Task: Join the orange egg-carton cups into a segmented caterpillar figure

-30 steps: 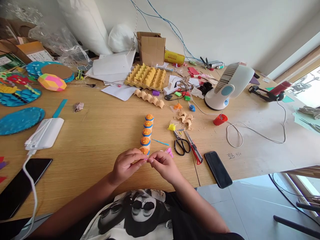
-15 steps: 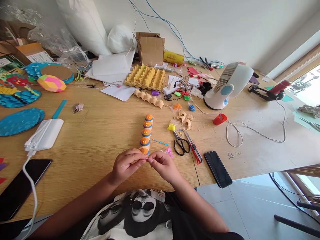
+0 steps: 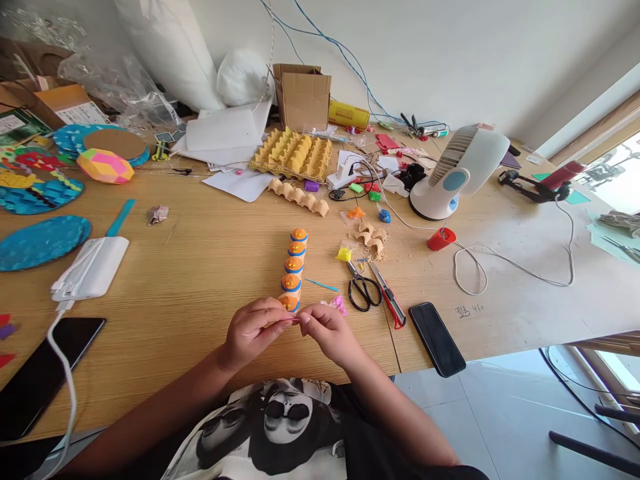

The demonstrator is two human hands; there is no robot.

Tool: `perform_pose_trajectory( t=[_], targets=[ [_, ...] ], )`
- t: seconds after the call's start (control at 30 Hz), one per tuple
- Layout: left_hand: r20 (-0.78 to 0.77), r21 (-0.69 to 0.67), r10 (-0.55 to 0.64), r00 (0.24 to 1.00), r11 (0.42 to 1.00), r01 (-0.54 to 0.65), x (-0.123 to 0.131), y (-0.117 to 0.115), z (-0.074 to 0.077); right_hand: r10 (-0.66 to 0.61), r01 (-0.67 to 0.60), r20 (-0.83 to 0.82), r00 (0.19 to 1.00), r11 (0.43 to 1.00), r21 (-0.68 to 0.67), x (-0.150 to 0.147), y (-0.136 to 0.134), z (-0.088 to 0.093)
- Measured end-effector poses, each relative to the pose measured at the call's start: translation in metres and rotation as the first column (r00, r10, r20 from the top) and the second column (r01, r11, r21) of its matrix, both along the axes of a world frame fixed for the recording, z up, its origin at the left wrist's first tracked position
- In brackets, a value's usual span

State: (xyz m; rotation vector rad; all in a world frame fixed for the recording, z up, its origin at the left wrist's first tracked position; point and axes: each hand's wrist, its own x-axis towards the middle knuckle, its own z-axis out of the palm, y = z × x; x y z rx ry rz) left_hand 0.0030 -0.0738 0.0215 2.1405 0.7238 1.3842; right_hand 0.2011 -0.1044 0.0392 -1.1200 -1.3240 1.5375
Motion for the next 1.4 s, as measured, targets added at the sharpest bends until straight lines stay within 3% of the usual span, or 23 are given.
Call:
perform_pose_trajectory(
  t=[0.17,0.43,0.9,1.4],
  targets=[
    [0.007,-0.005,0.014,1.0,1.0,-0.014,0.001,-0.0006,-0.0001,-0.002,0.002,-0.045,0.999,1.0,0.003,-0.0016,-0.0001,-0.0038],
    [-0.016,0.016,0.025,1.0,1.0,-0.024,-0.0002,0.0,-0.0026,-0.05,0.051,-0.006,0.999,0.998,0.026,-0.0008,0.0006,-0.0024],
    [0.025,-0.012,-0.023,0.999,1.0,0.024,0.0,0.0003,-0.0041,0.002,-0.001,-0.014,1.0,1.0,0.03,-0.0016,0.0016,-0.0019],
    [0.004,-0.036,0.0,1.0,0.999,0.0,-0.0001,0.0001,-0.0054,-0.046,0.044,0.042,0.998,0.998,0.043,-0.0005,0.002,-0.0032]
  ],
)
